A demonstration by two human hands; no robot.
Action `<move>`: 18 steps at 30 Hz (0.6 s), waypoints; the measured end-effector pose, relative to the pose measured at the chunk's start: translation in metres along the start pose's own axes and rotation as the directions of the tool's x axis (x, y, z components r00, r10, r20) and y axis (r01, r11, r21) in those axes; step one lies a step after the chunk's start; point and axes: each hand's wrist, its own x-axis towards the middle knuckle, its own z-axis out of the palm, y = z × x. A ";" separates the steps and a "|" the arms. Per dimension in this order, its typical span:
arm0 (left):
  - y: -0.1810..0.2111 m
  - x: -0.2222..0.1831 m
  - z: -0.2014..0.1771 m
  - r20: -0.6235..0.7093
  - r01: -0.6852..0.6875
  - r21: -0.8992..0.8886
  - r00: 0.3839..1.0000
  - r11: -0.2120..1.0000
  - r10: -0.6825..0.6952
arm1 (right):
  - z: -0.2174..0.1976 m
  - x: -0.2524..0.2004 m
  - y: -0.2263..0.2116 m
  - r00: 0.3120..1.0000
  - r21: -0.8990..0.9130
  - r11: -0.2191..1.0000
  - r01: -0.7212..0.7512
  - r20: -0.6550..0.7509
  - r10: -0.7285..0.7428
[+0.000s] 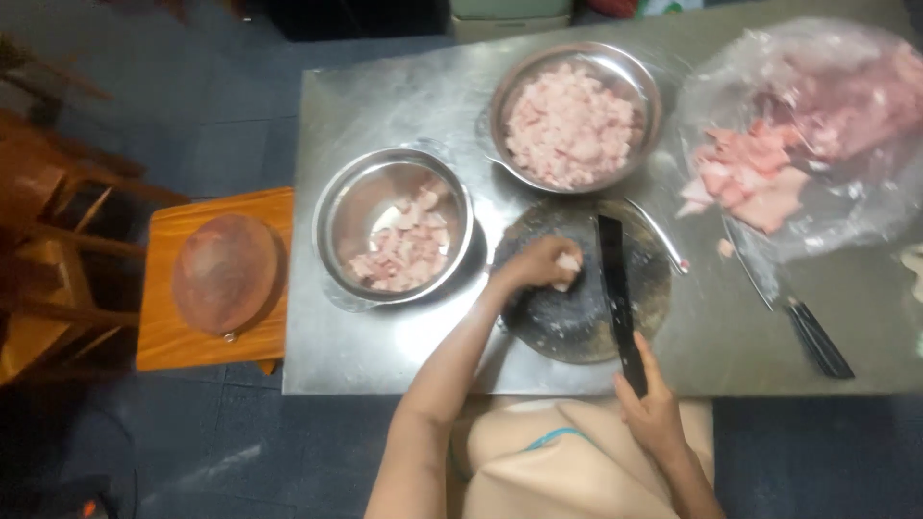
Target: Using a knife to cut meat into smaller pieces and sorting them into different metal bowls on a stainless steel table.
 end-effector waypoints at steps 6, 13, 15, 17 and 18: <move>-0.009 0.020 0.040 -0.200 0.040 0.209 0.980 0.977 0.003 | -0.015 -0.014 0.012 0.995 0.008 0.999 0.043 -0.093 -0.042; 0.050 -0.041 -0.008 -0.074 0.137 -0.111 0.987 0.984 -0.146 | -0.013 -0.015 0.008 0.998 0.020 0.999 0.040 -0.047 -0.039; 0.051 -0.044 -0.004 -0.188 0.251 0.098 0.955 0.963 -0.230 | -0.012 -0.014 0.005 1.000 -0.036 0.999 -0.009 0.021 0.010; 0.024 -0.045 0.003 -0.349 0.232 0.197 0.925 0.953 -0.153 | -0.006 -0.010 0.023 0.995 -0.081 0.992 0.096 0.015 -0.095; 0.011 -0.046 0.005 -0.489 0.229 0.301 0.870 0.926 -0.056 | -0.003 -0.007 0.032 0.980 -0.120 0.973 0.198 0.012 -0.198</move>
